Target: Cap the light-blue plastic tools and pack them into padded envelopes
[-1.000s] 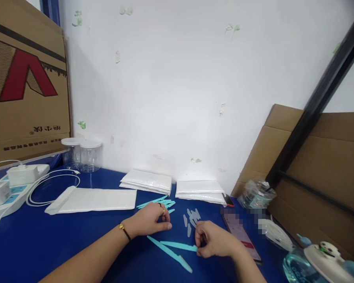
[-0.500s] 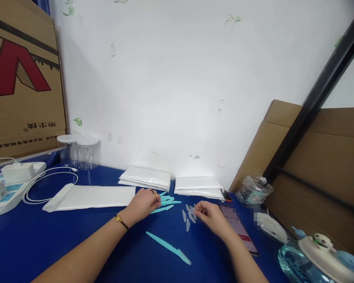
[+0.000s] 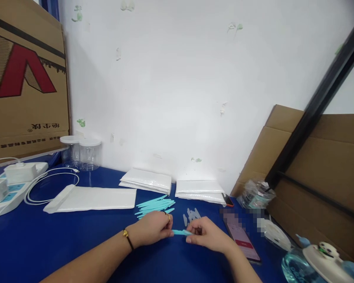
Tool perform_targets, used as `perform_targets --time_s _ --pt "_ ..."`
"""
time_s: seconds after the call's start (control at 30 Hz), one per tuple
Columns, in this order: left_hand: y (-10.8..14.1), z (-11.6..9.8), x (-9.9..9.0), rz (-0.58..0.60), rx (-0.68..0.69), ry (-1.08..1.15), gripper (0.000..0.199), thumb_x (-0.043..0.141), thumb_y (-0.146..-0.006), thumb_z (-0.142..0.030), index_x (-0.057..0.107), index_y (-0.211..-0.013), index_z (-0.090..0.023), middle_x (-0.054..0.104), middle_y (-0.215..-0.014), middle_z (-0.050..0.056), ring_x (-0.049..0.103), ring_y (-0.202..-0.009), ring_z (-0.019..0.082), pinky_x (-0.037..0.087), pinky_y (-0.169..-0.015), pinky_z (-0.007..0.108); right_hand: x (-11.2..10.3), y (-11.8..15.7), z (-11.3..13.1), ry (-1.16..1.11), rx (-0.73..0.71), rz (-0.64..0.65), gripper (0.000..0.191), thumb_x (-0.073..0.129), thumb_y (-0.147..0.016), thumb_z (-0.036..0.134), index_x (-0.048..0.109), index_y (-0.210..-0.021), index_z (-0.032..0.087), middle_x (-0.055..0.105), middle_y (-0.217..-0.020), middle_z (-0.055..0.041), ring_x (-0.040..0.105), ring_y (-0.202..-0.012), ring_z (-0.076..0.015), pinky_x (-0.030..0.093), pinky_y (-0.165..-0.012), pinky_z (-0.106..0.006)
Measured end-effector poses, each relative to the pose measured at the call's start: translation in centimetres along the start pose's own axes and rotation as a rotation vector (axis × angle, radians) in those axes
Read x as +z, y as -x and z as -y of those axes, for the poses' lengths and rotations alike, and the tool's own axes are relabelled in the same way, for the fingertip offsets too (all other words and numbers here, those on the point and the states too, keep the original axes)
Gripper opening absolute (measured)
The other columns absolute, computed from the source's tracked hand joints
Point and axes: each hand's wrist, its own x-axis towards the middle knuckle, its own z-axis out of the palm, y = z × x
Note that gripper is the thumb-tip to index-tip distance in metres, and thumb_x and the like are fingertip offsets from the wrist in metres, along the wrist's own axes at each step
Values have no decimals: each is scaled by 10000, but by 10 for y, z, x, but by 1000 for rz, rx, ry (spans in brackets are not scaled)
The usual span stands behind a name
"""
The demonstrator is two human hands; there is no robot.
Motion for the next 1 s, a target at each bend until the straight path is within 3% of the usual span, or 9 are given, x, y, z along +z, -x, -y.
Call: perform_targets --time_s 0.2,0.3,0.43,0.53,0.63,0.73,0.8,1.0 --pt "-2 3 -6 13 -104 229 194 498 -834 -385 541 -784 -203 590 -585 -23 534 -551 137 325 -525 223 -6 -1 -4 -33 23 -75 300 588 -802 429 636 -686 156 580 -575 9 442 -423 -76 311 -431 -189" --pt "-1 10 -11 -6 -175 345 206 408 -873 -373 512 -840 -198 613 -646 -18 549 -547 132 365 -548 227 -23 3 -12 4 6 -246 344 551 -818 468 638 -703 155 568 -579 9 461 -445 -95 336 -453 -211" --pt "-1 17 -14 -101 -101 366 299 328 -911 -408 542 -906 -199 634 -806 6 563 -698 148 411 -661 249 -35 4 -16 9 -23 -453 444 423 -870 525 637 -733 160 612 -713 -20 489 -523 -117 401 -549 -253" --pt "-2 18 -10 -159 -28 337 415 266 -932 -456 597 -915 -208 629 -927 27 553 -859 167 407 -783 264 -28 0 -12 24 -68 -429 448 420 -876 519 619 -687 165 600 -751 -24 510 -587 -128 422 -621 -267" --pt "-3 18 -6 -191 4 272 358 355 -910 -458 609 -880 -207 622 -911 24 546 -863 172 398 -782 258 -17 -5 -8 42 -117 -408 413 488 -854 497 624 -647 165 534 -623 -3 524 -608 -140 415 -622 -259" --pt "-4 18 -5 -183 -17 227 306 397 -895 -432 607 -862 -211 621 -826 7 548 -774 166 390 -697 241 -12 -10 -9 -139 -82 -409 348 558 -813 499 643 -909 175 484 -546 42 496 -482 -116 384 -500 -236" --pt "-4 18 -6 -161 -33 227 307 380 -902 -420 611 -873 -220 621 -794 0 547 -731 161 378 -653 232 -12 -11 -11 -274 -85 -427 405 593 -788 500 595 -1043 186 484 -552 59 482 -433 -100 365 -456 -222" --pt "-4 16 -9 -149 -34 224 323 370 -897 -429 618 -898 -222 629 -815 12 550 -743 169 369 -644 229 -12 -11 -13 -440 -69 -413 398 666 -740 484 638 -935 138 626 -589 -13 570 -533 -128 420 -541 -241"
